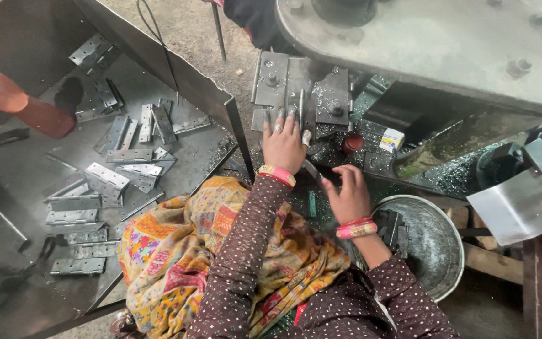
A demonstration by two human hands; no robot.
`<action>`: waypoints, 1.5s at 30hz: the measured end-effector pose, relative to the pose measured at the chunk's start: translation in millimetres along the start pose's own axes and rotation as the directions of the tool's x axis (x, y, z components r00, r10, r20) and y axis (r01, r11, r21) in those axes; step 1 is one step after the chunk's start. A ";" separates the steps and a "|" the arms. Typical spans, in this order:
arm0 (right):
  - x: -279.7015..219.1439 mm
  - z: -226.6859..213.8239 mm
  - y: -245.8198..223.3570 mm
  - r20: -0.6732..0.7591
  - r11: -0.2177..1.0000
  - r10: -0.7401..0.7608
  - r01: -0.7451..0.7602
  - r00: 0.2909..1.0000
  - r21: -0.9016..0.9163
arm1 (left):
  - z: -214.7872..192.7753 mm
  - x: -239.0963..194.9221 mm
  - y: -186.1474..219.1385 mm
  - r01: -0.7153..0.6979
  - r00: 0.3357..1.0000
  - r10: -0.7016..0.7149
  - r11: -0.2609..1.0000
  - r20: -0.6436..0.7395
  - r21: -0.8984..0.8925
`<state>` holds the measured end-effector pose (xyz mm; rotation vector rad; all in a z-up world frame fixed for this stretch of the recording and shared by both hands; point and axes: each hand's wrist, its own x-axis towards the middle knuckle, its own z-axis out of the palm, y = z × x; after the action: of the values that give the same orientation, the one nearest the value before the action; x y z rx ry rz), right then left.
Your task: The person places metal hinge components onto a press machine by hand, operates a lever to stamp or press the parts, and then removes the finished pieces, placing them into a collection bin.
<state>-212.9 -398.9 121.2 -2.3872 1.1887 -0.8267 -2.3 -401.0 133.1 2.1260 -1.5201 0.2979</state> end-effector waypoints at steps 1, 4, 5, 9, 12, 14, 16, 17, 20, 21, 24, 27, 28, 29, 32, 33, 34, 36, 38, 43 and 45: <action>-3.9 3.4 3.1 0.017 0.998 -0.021 0.022 1.000 -0.056 | -0.7 0.8 1.5 0.012 0.999 -0.013 1.000 0.046 0.006; -29.3 20.3 11.8 0.203 0.990 0.032 -0.004 0.979 -0.139 | -5.9 1.9 3.1 0.034 0.993 -0.039 0.999 0.113 0.038; -36.9 27.4 15.6 0.285 0.987 0.071 -0.026 0.956 -0.157 | -7.8 1.8 1.2 0.033 0.995 -0.037 0.998 0.089 0.051; -44.0 49.0 33.1 0.498 0.937 0.315 -0.183 0.808 -0.296 | -10.1 2.9 -5.7 0.000 0.996 -0.002 1.000 0.087 0.031; -40.4 53.5 43.1 0.516 0.957 0.254 -0.136 0.818 -0.256 | -2.3 -1.1 -4.9 -0.007 0.998 0.003 0.998 0.065 0.055; -27.8 48.8 45.9 0.586 0.973 0.217 -0.128 0.781 -0.190 | 5.0 -0.8 -5.1 0.005 0.993 -0.015 0.996 0.114 0.085; -7.0 41.0 47.0 0.614 0.955 0.251 -0.087 0.748 -0.284 | 17.0 5.0 -4.9 0.007 0.995 -0.021 0.991 0.102 0.136; 6.4 38.6 47.8 0.627 0.941 0.273 -0.067 0.730 -0.331 | 24.8 15.5 -5.5 0.003 0.998 -0.014 0.985 0.064 0.171; 25.2 39.0 52.2 0.611 0.955 0.222 -0.043 0.760 -0.294 | 39.7 24.6 -5.8 -0.001 0.996 -0.017 0.977 0.086 0.214; 14.7 41.1 51.4 0.609 0.949 0.261 -0.083 0.749 -0.305 | 41.2 29.0 -5.7 -0.006 0.994 -0.018 0.975 0.104 0.221; -22.6 49.8 52.0 0.569 0.946 0.304 -0.170 0.764 -0.277 | 37.3 30.0 -3.6 0.029 0.995 -0.047 0.979 0.087 0.200; -39.0 53.8 58.3 0.512 0.968 0.247 -0.183 0.822 -0.173 | 29.3 29.0 -3.5 0.016 0.994 -0.033 0.988 0.106 0.151; -41.9 54.3 57.1 0.517 0.967 0.250 -0.185 0.819 -0.176 | 27.8 24.5 -0.8 0.017 0.988 -0.034 0.993 0.148 0.113; -45.0 51.4 53.9 0.521 0.966 0.253 -0.186 0.815 -0.179 | 26.4 18.4 1.4 0.020 0.981 -0.034 0.997 0.190 0.075; -15.5 39.6 36.6 0.624 0.935 0.332 -0.162 0.707 -0.315 | 24.4 30.7 -7.4 0.003 0.994 -0.018 0.991 0.107 0.132; -9.6 32.9 32.3 0.625 0.935 0.324 -0.138 0.710 -0.328 | 25.2 24.0 -6.2 -0.006 0.997 -0.007 0.986 0.075 0.168; 4.5 28.5 30.7 0.624 0.933 0.316 -0.115 0.715 -0.341 | 24.0 18.9 -5.9 0.026 0.997 -0.034 0.992 0.062 0.126; 16.6 25.3 26.1 0.618 0.930 0.309 -0.093 0.723 -0.355 | 11.6 14.7 -4.0 0.084 0.996 -0.085 0.996 0.031 0.041; 10.5 27.8 25.7 0.618 0.929 0.311 -0.095 0.722 -0.358 | -14.5 7.0 0.2 0.110 0.992 -0.104 0.990 -0.066 0.085; -8.6 40.5 39.7 0.596 0.952 0.300 -0.191 0.745 -0.240 | -68.4 -28.6 40.0 0.492 0.776 -0.478 0.050 0.412 -0.869; -18.8 34.2 42.5 0.607 0.970 0.245 -0.193 0.756 -0.150 | -69.4 -56.7 57.0 0.439 0.853 -0.424 0.265 0.306 -0.858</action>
<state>-225.7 -407.1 65.5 -2.2329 1.1810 0.1082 -67.5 -332.7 181.7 1.4474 -0.6668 -0.6592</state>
